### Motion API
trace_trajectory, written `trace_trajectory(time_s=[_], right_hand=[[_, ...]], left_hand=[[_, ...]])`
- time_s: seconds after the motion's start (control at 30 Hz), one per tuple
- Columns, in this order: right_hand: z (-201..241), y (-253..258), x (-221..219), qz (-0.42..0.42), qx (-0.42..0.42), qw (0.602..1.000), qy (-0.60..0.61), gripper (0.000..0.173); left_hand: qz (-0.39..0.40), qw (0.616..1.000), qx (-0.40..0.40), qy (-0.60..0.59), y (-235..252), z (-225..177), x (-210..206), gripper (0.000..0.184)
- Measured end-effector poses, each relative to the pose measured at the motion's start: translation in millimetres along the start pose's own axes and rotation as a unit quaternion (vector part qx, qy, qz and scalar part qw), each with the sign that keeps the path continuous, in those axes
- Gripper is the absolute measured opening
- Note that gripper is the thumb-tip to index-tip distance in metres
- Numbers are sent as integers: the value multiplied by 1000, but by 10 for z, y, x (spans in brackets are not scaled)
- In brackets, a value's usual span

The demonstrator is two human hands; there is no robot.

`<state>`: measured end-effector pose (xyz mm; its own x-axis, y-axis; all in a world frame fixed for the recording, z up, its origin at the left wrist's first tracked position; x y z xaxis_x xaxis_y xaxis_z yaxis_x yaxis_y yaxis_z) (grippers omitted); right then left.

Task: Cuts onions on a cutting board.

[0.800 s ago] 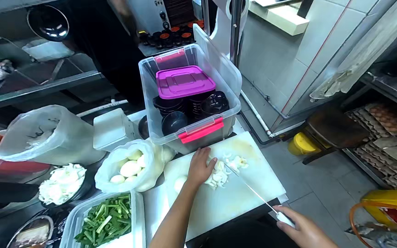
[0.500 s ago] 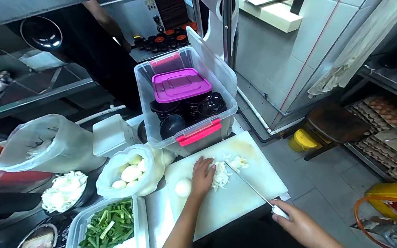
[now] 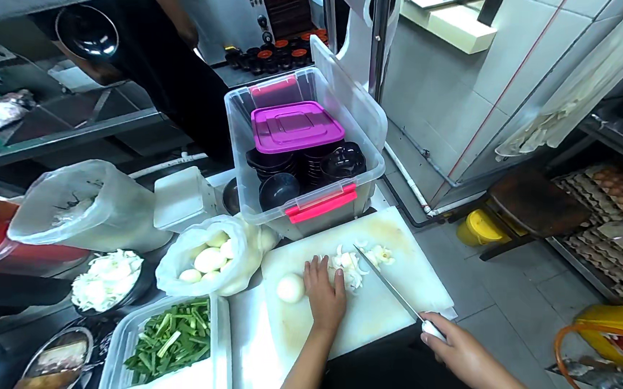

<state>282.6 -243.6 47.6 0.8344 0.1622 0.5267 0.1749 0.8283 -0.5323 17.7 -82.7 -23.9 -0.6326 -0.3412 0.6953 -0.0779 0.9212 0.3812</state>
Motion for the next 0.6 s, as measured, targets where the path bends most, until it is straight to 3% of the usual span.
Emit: trace_trajectory(time_s=[0.17,0.4,0.6], right_hand=[[94,91,-40,44,-29,995,87,47],[21,270,-118,122,-34,959,253,44],[-68,311,-220,125,-34,937,325,43]], left_hand=[[17,1000,11,4,37,-42,-112,64],[66,994,-27,-86,129,-24,-157,63],[32,997,-41,-49,238,71,-143,64]])
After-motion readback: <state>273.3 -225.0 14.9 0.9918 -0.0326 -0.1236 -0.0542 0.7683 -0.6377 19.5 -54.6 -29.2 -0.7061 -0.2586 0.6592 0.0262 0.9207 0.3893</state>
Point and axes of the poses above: each hand's wrist, its own y-axis towards the middle knuckle, its own x-axis out of the back of the hand, z = x × y, the point moved 1 cm from there along y, towards the middle knuckle, and after that the axes turned 10 degrees about -z, right-handed, at the moved point
